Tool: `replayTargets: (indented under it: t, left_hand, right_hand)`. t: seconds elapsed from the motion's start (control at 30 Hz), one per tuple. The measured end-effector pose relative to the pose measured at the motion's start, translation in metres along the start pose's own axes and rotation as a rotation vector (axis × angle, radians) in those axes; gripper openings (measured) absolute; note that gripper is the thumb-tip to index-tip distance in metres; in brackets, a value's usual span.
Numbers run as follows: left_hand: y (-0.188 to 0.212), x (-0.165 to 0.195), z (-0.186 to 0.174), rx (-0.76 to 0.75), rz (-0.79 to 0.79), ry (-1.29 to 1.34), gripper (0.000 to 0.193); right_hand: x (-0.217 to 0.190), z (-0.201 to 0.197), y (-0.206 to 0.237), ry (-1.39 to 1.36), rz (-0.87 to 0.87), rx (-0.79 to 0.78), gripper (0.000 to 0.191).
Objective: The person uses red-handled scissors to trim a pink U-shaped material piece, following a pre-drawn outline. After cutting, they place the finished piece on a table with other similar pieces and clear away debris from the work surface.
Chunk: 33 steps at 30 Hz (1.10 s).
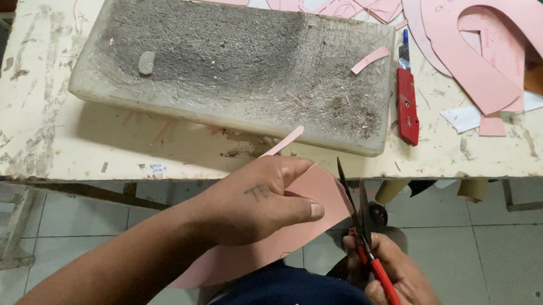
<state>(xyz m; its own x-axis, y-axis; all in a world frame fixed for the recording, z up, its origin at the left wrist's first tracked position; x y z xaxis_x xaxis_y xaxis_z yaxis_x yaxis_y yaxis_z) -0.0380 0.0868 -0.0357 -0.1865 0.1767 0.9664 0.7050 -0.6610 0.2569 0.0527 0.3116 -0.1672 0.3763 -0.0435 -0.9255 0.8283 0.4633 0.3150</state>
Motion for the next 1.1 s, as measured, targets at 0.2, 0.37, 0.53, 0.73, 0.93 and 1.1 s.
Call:
replayTargets:
  t: [0.2, 0.37, 0.53, 0.73, 0.93, 1.1]
  left_hand:
    - [0.003, -0.005, -0.008, 0.007, 0.012, -0.041, 0.019]
    - [0.003, -0.009, -0.011, 0.011, 0.004, -0.013, 0.027]
    - [0.004, -0.015, -0.015, 0.017, -0.030, 0.059, 0.046]
    - [0.004, -0.012, -0.020, 0.047, -0.003, 0.035, 0.054]
    - [0.005, -0.010, -0.019, 0.006, 0.007, 0.019, 0.033]
    - [0.005, -0.010, -0.020, 0.003, 0.016, 0.015, 0.031]
  right_hand:
    - [-0.019, 0.011, -0.003, 0.142, 0.087, -0.027, 0.063]
    - [-0.025, 0.018, -0.008, 0.128, 0.103, -0.037, 0.059]
    - [-0.023, 0.017, -0.010, 0.167, 0.170, 0.011, 0.062]
    - [-0.031, 0.021, -0.013, 0.160, 0.115, -0.006, 0.060]
    - [-0.025, 0.019, -0.015, 0.151, 0.159, 0.009, 0.063]
    - [-0.026, 0.022, -0.017, 0.150, 0.103, -0.025, 0.063]
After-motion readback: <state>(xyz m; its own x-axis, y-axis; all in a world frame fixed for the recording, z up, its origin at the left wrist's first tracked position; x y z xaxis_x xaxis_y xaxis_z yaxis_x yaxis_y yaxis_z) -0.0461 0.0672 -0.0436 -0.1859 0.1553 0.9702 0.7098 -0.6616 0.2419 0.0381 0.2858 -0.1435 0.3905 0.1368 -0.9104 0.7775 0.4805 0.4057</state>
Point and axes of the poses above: each hand's wrist, its own y-axis away from the middle knuckle, its own z-axis out of the palm, x = y × z, the point moved 7 cm from there along -y, towards the middle knuckle, and after that the axes turned 6 degrees about -x, right-handed, at the moved point
